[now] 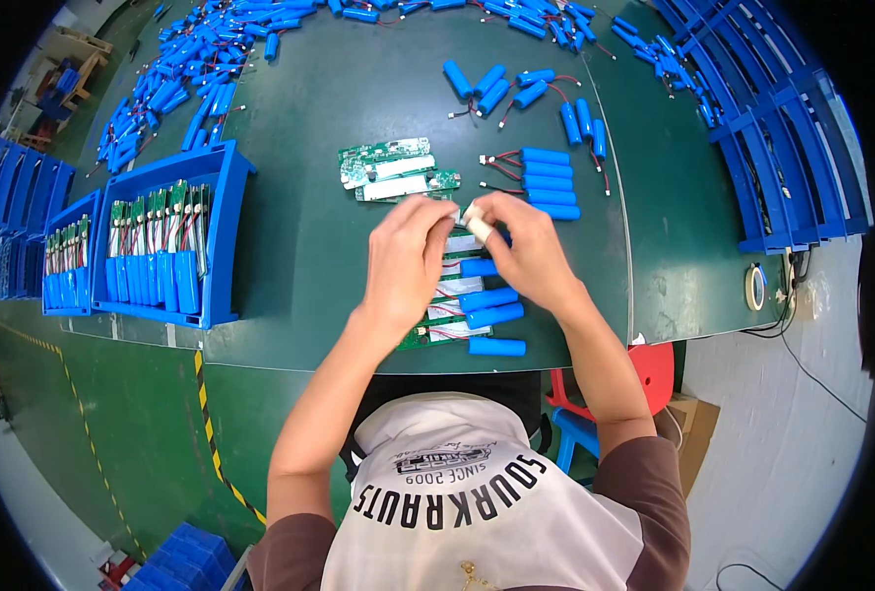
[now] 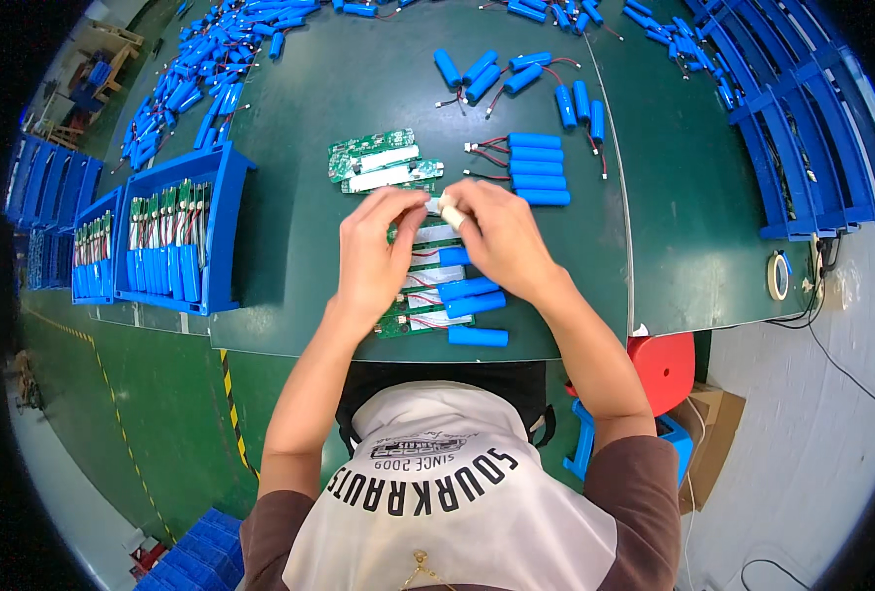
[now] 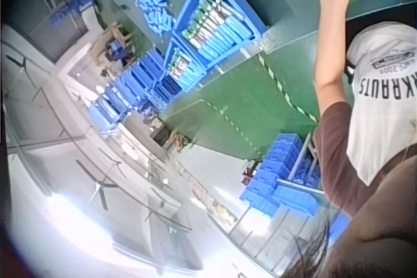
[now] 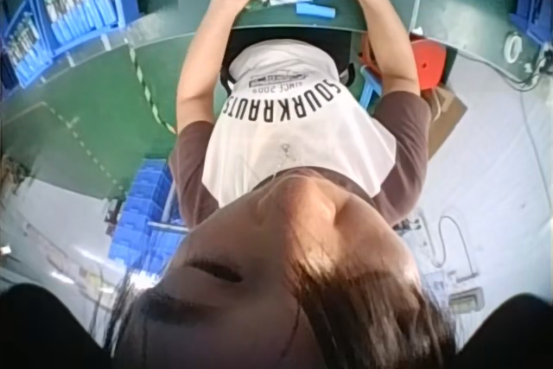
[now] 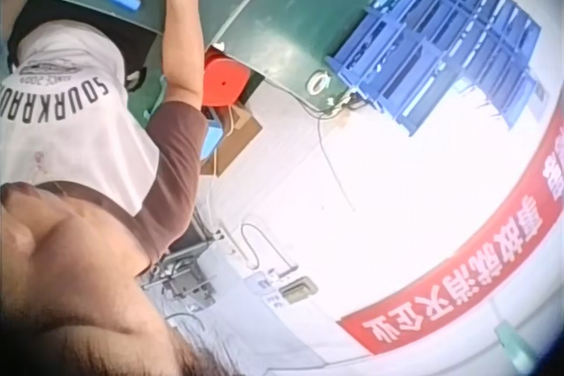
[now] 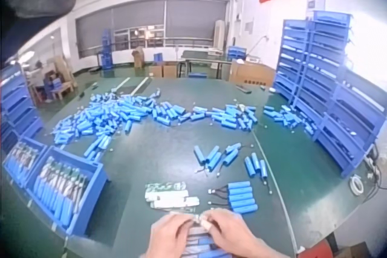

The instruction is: The person connects battery packs to circuit boards and presses them together onto adhesive tape, stacks the assembled units into a plastic crate, and arranges additional battery packs and circuit boards on the table to assemble.

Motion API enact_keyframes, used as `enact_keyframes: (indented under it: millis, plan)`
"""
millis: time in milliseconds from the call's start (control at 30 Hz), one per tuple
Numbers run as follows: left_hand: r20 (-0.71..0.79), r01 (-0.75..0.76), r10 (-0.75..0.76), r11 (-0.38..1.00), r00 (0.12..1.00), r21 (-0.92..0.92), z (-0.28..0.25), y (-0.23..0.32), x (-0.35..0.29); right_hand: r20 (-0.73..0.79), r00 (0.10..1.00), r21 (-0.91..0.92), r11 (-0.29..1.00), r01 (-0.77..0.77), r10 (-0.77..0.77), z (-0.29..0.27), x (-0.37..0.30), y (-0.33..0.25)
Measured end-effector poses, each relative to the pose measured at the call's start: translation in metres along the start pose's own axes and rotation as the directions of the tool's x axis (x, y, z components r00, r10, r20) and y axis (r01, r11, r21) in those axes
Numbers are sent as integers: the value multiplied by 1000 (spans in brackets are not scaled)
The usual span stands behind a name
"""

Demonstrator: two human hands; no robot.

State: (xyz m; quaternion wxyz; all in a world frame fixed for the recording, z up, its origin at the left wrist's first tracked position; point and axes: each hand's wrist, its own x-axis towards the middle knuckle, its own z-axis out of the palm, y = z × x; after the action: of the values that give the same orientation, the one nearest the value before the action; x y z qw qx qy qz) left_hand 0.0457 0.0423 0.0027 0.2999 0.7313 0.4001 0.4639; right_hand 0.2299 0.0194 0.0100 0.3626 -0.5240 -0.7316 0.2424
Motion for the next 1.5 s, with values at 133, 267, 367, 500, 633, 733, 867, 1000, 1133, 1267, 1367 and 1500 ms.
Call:
enact_keyframes:
  millis: [133, 267, 367, 500, 633, 733, 867, 1000, 1133, 1267, 1367, 1500]
  plan:
    - [239, -248, 165, 894, 957, 374, -5, -24, 23, 18, 956, 233, 929, -288, 292, -13, 5, -1]
    - [140, -185, 139, 894, 980, 408, -3, -30, 30, 81, 963, 145, 953, -268, 258, -12, 1, 0]
    - [67, 4, -15, 987, 998, 159, -4, -11, 22, -13, 999, 21, 999, -33, 33, -3, -1, 5]
    - [126, 299, -274, 915, 954, -273, 3, 0, -1, -3, 1000, 78, 997, -18, 19, 4, -2, -8]
    - [-63, 46, -45, 999, 997, 16, 4, 9, -14, 9, 1000, 54, 999, -3, 3, 2, 1, -8]
    - [-134, 121, -111, 991, 985, 65, -10, 19, -25, 44, 999, 1, 1000, -15, 15, 0, 0, -10]
    - [-206, 199, -140, 934, 968, 297, -42, 18, -47, 91, 996, -175, 984, 38, -22, -1, 16, -7]
    - [-106, 187, -161, 932, 981, 310, -23, 6, -61, 234, 959, -279, 934, 225, -162, 21, 23, -2]
    - [-64, 106, -90, 942, 994, 318, -16, -4, -67, 265, 956, -355, 909, 217, -125, 28, 9, -13]
    - [64, 90, -123, 922, 990, 377, -17, -5, -67, 200, 978, -388, 911, 137, -61, 31, 3, -17]
    - [57, -75, 53, 855, 997, 513, -17, -9, -66, 169, 981, -380, 913, 151, -91, 33, 5, -20]
    - [101, -45, -1, 889, 995, 455, -17, -9, -67, 255, 959, -381, 898, 219, -125, 30, 8, -20]
